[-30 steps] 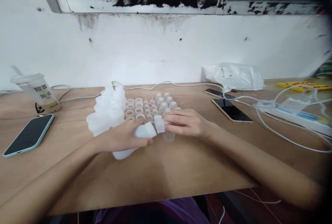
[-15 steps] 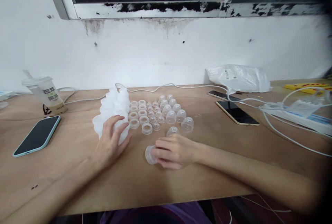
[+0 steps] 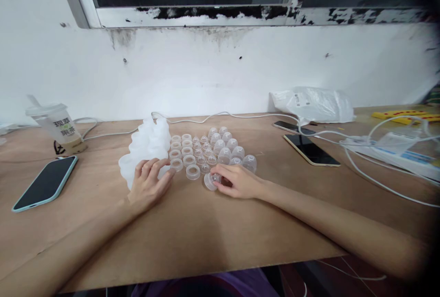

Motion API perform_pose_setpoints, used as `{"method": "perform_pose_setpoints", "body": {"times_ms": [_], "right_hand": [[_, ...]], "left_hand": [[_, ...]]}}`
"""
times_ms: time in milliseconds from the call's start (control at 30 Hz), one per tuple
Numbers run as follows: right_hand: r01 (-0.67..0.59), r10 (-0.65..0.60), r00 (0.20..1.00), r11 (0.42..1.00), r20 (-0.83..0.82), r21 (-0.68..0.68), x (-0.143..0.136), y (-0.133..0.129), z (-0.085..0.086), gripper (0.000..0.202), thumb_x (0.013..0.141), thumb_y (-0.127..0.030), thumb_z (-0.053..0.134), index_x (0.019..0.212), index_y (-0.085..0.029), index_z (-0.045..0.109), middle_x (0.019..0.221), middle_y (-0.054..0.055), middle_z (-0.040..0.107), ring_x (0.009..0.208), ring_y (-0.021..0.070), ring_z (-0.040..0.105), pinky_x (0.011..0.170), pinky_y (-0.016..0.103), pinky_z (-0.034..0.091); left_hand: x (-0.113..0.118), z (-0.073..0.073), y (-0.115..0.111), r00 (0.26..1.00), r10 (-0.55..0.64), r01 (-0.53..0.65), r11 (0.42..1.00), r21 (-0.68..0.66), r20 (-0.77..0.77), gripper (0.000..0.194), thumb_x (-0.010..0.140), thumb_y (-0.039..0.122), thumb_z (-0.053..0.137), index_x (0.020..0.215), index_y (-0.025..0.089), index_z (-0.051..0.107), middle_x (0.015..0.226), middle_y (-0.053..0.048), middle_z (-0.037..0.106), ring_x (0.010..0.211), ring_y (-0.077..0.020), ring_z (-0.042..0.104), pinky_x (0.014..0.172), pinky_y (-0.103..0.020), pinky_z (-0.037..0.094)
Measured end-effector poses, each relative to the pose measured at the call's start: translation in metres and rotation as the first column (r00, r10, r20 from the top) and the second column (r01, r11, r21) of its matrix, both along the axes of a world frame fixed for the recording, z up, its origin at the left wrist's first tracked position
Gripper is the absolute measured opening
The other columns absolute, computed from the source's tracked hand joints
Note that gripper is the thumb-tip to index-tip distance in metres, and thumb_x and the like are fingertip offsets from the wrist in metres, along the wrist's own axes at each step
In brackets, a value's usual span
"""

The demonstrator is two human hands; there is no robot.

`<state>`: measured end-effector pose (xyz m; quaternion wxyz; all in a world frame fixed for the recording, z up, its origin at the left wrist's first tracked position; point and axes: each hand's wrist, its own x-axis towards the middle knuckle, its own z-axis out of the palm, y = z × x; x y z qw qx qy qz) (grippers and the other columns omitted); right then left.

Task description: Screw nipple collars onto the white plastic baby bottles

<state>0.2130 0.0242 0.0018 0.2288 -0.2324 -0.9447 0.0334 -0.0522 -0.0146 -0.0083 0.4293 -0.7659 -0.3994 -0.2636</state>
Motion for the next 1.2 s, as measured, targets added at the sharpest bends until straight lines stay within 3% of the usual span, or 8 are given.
{"method": "perform_pose_setpoints", "body": {"times_ms": [167, 267, 333, 433, 600, 733, 933, 1200], "right_hand": [[0.103, -0.104, 0.994, 0.993, -0.031, -0.049, -0.002, 0.0, -0.001, 0.018, 0.077, -0.026, 0.042, 0.09, -0.016, 0.049, 0.075, 0.003, 0.056, 0.056, 0.0092, 0.05, 0.056, 0.022, 0.041], [0.149, -0.156, 0.986, 0.983, -0.063, -0.109, -0.01, -0.008, 0.0, 0.018, 0.075, -0.026, 0.045, 0.09, -0.016, 0.048, 0.073, 0.002, 0.056, 0.053, 0.0086, 0.049, 0.054, 0.022, 0.04], [0.145, -0.161, 0.984, 0.975, -0.082, -0.169, -0.018, -0.014, 0.0, 0.019, 0.074, -0.025, 0.046, 0.09, -0.016, 0.048, 0.072, 0.002, 0.057, 0.054, 0.009, 0.049, 0.054, 0.022, 0.04], [0.107, -0.134, 0.987, 0.962, -0.093, -0.25, -0.028, -0.02, -0.001, 0.017, 0.072, -0.02, 0.046, 0.088, -0.016, 0.046, 0.071, 0.002, 0.056, 0.058, 0.0104, 0.051, 0.055, 0.022, 0.04], [0.068, -0.103, 0.989, 0.956, -0.108, -0.286, -0.031, -0.021, 0.001, 0.013, 0.075, -0.015, 0.042, 0.087, -0.016, 0.045, 0.072, 0.002, 0.057, 0.062, 0.0113, 0.052, 0.057, 0.023, 0.04], [0.118, -0.163, 0.982, 0.925, -0.099, -0.36, -0.023, -0.018, 0.009, 0.015, 0.08, -0.016, 0.035, 0.093, -0.016, 0.043, 0.062, -0.001, 0.055, 0.052, 0.0089, 0.05, 0.054, 0.022, 0.04], [0.389, -0.389, 0.921, 0.919, 0.025, -0.057, -0.011, -0.014, 0.007, 0.017, 0.078, -0.024, 0.043, 0.091, -0.015, 0.048, 0.082, 0.006, 0.055, 0.068, 0.014, 0.053, 0.065, 0.027, 0.041], [0.485, -0.482, 0.874, 0.873, 0.066, -0.05, -0.013, -0.006, -0.011, 0.032, 0.08, -0.019, 0.04, 0.111, -0.015, 0.039, 0.096, 0.011, 0.052, 0.083, 0.0202, 0.055, 0.068, 0.031, 0.044]], "left_hand": [[0.0, 0.004, -0.002, 1.0, -0.013, 0.013, 0.999, 0.038, 0.015, 0.014, 0.073, 0.019, 0.052, 0.085, 0.027, 0.053, 0.1, -0.004, 0.056, 0.096, -0.0217, 0.048, 0.081, -0.042, 0.034], [0.017, 0.012, -0.013, 0.987, -0.154, 0.155, 0.988, -0.013, 0.04, 0.018, 0.073, 0.02, 0.053, 0.09, 0.024, 0.05, 0.103, -0.006, 0.055, 0.1, -0.0227, 0.046, 0.085, -0.043, 0.032], [0.035, 0.017, -0.019, 0.962, -0.268, 0.273, 0.93, -0.245, 0.055, 0.028, 0.075, 0.026, 0.052, 0.101, 0.018, 0.045, 0.105, -0.01, 0.053, 0.101, -0.0228, 0.046, 0.084, -0.038, 0.038], [0.064, 0.018, -0.021, 0.963, -0.21, 0.269, 0.783, -0.562, 0.168, 0.045, 0.076, 0.035, 0.048, 0.111, 0.011, 0.035, 0.101, -0.014, 0.053, 0.094, -0.0227, 0.05, 0.077, -0.036, 0.044], [0.079, 0.013, -0.013, 0.956, -0.113, 0.272, 0.687, -0.674, 0.27, 0.031, 0.076, 0.024, 0.048, 0.104, 0.013, 0.038, 0.096, -0.01, 0.055, 0.091, -0.02, 0.051, 0.077, -0.034, 0.044], [0.071, 0.017, -0.016, 0.991, -0.035, 0.115, 0.684, -0.72, 0.126, 0.026, 0.077, 0.025, 0.047, 0.099, 0.012, 0.043, 0.09, -0.01, 0.056, 0.084, -0.0208, 0.054, 0.071, -0.034, 0.045], [0.069, 0.018, -0.028, 0.971, 0.098, -0.219, 0.729, -0.649, -0.218, 0.021, 0.081, 0.018, 0.036, 0.086, 0.007, 0.054, 0.086, -0.013, 0.055, 0.083, -0.0245, 0.051, 0.068, -0.036, 0.043], [0.066, 0.018, -0.025, 0.927, 0.221, -0.361, 0.74, -0.567, -0.302, 0.033, 0.074, 0.0, 0.029, 0.095, 0.003, 0.053, 0.093, -0.016, 0.051, 0.085, -0.0239, 0.049, 0.066, -0.032, 0.044]]}}
